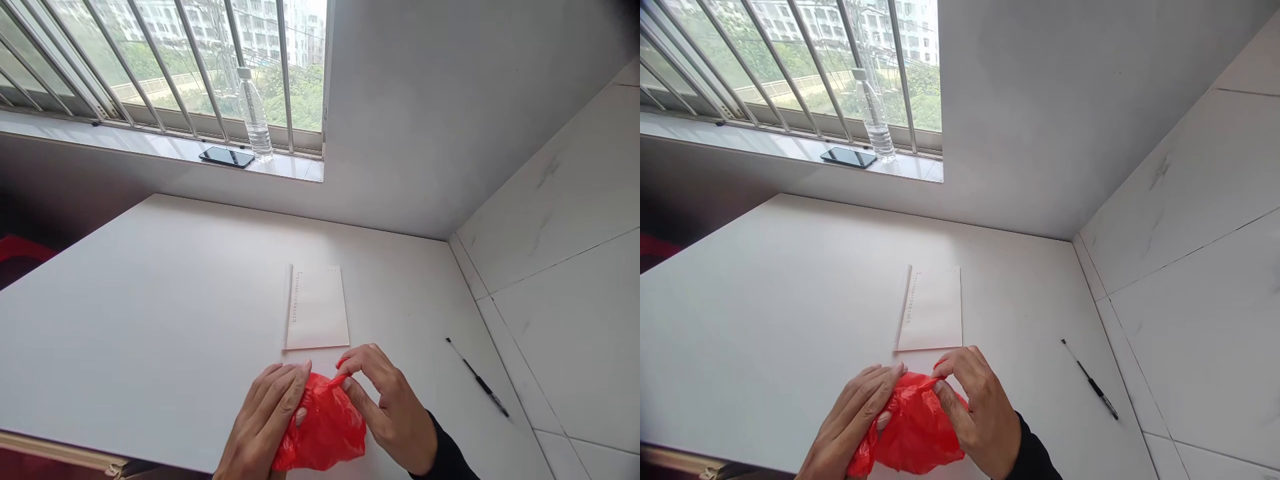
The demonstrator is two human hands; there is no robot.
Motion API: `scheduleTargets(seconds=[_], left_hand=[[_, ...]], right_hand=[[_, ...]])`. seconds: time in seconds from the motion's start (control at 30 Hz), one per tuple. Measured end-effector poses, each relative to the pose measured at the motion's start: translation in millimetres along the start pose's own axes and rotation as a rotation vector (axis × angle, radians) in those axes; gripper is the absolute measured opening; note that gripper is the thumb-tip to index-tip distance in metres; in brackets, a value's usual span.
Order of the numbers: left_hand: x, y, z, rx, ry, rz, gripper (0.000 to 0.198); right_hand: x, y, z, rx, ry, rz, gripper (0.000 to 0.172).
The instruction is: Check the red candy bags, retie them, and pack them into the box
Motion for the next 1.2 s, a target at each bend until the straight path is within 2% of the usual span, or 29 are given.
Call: scheduleTargets(seconds=[0.1, 0.2, 0.3, 0.37, 0.43, 0.53, 0.6, 0.67, 0.77, 0.97, 1.1, 1.2], left_hand=[[-37.9, 26.1, 2.0, 0.109, -0.016, 0.161, 0.058], [-66.4, 41.4, 1.6, 0.092, -0.051, 0.419, 0.051], [-74.4, 39.0, -7.8, -0.063, -0.153, 0.725, 0.045], [-67.8, 29.2, -18.9, -0.098, -0.186, 0.783, 0.047], [-56.2, 18.4, -30.1, -0.043, -0.180, 0.686, 0.052], [-45.8, 9.5, -46.9, 0.089, -0.146, 0.477, 0.059], [-45.5, 9.3, -59.1, 0.148, -0.093, 0.386, 0.060], [-48.2, 10.9, -69.8, 0.188, -0.049, 0.333, 0.060], [-52.6, 12.6, -79.7, 0.219, -0.032, 0.288, 0.061], [-56.4, 11.8, -86.8, 0.260, 0.028, 0.234, 0.066], [-59.5, 14.4, -91.0, 0.260, 0.052, 0.209, 0.067], [-58.8, 17.4, -92.9, 0.215, 0.049, 0.216, 0.065]], right_hand=[[-18.1, -34.8, 5.4, -0.072, -0.017, -0.153, 0.016], [-31.9, -58.1, 8.7, -0.047, -0.020, -0.290, 0.014], [-28.3, -57.9, 2.8, 0.056, -0.066, -0.287, 0.018], [-19.1, -53.4, -10.1, 0.156, -0.086, -0.267, 0.020], [-11.2, -52.6, -28.2, 0.239, -0.103, -0.286, 0.020], [-10.5, -60.0, -54.0, 0.229, -0.169, -0.347, 0.034], [-15.2, -64.1, -66.4, 0.128, -0.190, -0.283, 0.039], [-21.1, -65.8, -74.3, 0.009, -0.182, -0.147, 0.040], [-28.5, -69.9, -79.3, -0.107, -0.150, -0.013, 0.042], [-35.7, -80.9, -85.4, -0.266, -0.070, 0.050, 0.048], [-39.6, -87.4, -92.5, -0.378, -0.072, 0.141, 0.051], [-37.9, -86.2, -92.7, -0.380, -0.092, 0.175, 0.051]])
Point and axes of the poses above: each hand's wrist, its own x-axis towards the middle knuckle, its own z-axis out of the back of the hand, y = z × x, the point moved 5 cm from there along x, towards the middle knuckle, and after that the axes turned 2 degrees about -y, right-handed, at the moved point
